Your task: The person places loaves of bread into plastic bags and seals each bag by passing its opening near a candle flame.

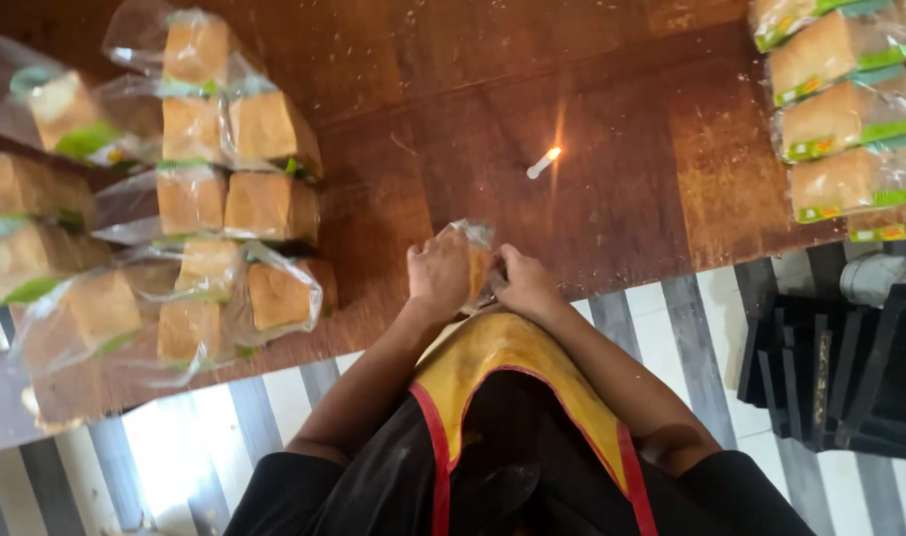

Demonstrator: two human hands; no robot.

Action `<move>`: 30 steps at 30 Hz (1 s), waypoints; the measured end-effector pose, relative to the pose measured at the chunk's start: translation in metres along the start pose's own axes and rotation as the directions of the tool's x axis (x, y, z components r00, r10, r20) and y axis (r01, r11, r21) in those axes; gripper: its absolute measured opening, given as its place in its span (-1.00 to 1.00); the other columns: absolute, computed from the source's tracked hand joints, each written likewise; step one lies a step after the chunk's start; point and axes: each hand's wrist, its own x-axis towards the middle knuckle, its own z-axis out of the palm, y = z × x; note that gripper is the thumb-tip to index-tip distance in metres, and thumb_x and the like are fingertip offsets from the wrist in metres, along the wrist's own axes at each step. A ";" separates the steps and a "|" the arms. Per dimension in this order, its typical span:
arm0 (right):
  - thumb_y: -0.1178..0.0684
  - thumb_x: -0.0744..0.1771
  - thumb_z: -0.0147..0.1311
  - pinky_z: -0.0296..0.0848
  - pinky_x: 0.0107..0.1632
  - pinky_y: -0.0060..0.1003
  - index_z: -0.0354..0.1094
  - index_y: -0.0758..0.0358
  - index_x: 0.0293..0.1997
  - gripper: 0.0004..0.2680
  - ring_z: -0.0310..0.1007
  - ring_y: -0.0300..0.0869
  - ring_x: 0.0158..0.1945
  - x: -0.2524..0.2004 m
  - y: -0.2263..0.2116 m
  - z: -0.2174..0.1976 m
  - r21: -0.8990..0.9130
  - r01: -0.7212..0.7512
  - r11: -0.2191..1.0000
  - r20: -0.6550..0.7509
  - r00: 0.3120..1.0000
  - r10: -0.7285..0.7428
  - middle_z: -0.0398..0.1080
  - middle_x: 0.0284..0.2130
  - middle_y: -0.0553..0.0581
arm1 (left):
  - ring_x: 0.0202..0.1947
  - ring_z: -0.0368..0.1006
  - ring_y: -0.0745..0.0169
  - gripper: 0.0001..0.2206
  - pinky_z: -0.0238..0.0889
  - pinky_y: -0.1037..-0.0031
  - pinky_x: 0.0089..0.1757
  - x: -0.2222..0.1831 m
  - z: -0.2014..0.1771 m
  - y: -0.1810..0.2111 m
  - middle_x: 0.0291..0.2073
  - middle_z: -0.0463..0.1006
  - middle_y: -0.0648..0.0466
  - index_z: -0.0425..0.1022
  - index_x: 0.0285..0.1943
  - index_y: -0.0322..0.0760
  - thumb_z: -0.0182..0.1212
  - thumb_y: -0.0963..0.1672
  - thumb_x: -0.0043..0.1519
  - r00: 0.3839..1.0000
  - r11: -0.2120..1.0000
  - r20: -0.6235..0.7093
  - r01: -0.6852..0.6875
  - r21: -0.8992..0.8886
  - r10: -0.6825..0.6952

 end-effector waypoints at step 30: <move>-0.01 0.37 0.05 0.55 -0.14 -0.10 0.50 0.10 0.02 -0.82 0.53 0.09 -0.18 0.004 -0.019 -0.048 0.342 0.153 0.927 -0.292 0.955 -0.049 0.54 -0.20 0.19 | 0.14 0.48 -0.04 -0.40 0.36 0.25 0.10 0.093 -0.067 -0.030 0.14 0.55 -0.01 0.41 0.34 0.01 0.32 -0.14 0.02 0.735 0.906 0.542 -0.400 -0.139 0.408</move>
